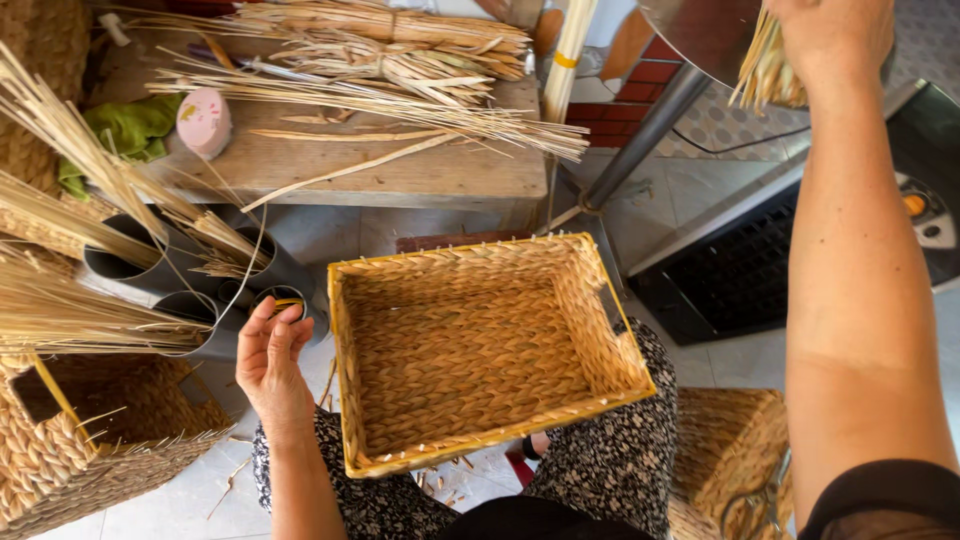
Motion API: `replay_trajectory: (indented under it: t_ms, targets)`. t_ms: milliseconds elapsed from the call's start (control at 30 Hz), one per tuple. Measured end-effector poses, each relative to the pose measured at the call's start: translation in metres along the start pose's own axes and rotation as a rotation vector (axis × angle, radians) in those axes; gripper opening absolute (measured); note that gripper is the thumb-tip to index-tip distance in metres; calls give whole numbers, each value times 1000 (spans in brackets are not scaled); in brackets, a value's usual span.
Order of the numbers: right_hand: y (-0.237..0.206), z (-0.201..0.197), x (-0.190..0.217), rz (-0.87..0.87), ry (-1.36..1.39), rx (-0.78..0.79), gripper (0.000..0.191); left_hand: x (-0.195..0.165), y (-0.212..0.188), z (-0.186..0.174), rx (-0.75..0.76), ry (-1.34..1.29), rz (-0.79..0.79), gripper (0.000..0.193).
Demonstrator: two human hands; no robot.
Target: The person sits on the floor holding a woven water-hyacinth basket on their lap and uses scissors to snip off protruding straw ends along the rim and inside walls. They rotate the basket to reach each side, then gather the cut straw pieces, rinse a bundle of straw at the sink, and collect the trimmings from the floor.
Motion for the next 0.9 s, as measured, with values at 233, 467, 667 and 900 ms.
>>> replay_trajectory:
  t_ms: [233, 467, 667, 900]
  targets:
    - [-58, 13, 98, -266, 453, -53, 29, 81, -11, -15, -38, 23, -189, 31]
    - [-115, 220, 216, -363, 489, 409, 47, 106, -21, -16, -74, -75, -345, 33]
    - [-115, 327, 246, -208, 299, 497, 80, 110, -33, -16, -129, -114, -447, 33]
    - [-129, 351, 236, 95, -84, 692, 105, 108, -43, -15, -150, -129, -506, 33]
Point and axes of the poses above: each hand's wrist, its own y-axis towards the middle knuckle, its own z-axis out of the palm, x = y × z, the point moved 7 cm from there along y, towards the middle knuckle, and after that the axes turned 9 degrees about z, right-handed, at the moved point
